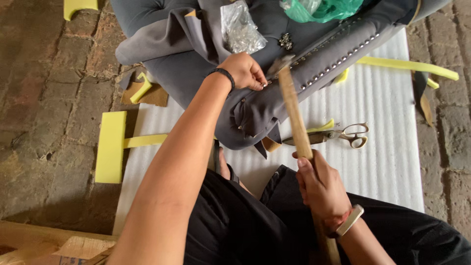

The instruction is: The person sits on the floor with a padded upholstered headboard panel across their lap and hammers decorative metal tacks along its edge using a hammer, placing each tack by hand before driving it in, working progressively along the rail.

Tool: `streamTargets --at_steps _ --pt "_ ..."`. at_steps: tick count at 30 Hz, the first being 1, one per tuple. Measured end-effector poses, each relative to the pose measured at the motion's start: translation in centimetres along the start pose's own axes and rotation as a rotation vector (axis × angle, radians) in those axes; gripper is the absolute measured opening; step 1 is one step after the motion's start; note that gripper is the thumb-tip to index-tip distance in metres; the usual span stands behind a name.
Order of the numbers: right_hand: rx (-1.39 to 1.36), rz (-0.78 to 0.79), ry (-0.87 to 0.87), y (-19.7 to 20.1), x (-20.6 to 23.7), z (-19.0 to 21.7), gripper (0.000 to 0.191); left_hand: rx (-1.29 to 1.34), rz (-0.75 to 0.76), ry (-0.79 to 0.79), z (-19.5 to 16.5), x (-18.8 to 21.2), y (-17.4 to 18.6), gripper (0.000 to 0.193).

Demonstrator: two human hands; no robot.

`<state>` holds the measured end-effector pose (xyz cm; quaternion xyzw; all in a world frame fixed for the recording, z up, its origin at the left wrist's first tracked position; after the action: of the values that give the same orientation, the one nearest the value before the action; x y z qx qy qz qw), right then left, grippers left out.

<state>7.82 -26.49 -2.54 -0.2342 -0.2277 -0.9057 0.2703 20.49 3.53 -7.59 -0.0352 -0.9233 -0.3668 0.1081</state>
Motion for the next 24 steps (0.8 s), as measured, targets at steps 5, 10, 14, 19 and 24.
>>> streamTargets --at_steps 5,10,14,19,24 --pt "-0.003 0.031 -0.080 -0.6 0.0 -0.1 0.037 -0.080 -0.033 0.000 -0.1 0.2 0.4 0.028" --pt "0.142 -0.019 -0.002 -0.1 -0.4 -0.2 0.038 -0.040 -0.008 0.049 -0.2 0.5 0.3 0.026" --pt "0.085 -0.074 0.006 0.4 -0.4 -0.1 0.035 -0.070 -0.015 0.032 -0.3 0.1 0.4 0.024" --pt "0.075 -0.041 -0.084 0.2 0.8 1.0 0.036 0.231 0.075 -0.015 1.8 0.9 0.4 0.039" --pt "0.008 -0.138 0.275 0.4 2.1 4.4 0.034 0.599 0.137 0.057 4.8 2.5 0.3 0.048"
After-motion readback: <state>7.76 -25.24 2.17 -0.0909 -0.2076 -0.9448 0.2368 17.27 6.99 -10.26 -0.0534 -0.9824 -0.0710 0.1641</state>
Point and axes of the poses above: each hand's wrist, its own x-axis away from the middle knuckle, its own y-axis out of the back of the hand, z = x × y, the point moved 7 cm from there along -x, towards the middle knuckle, and after that the axes turned 4 degrees about -x, right-handed, at the moved point
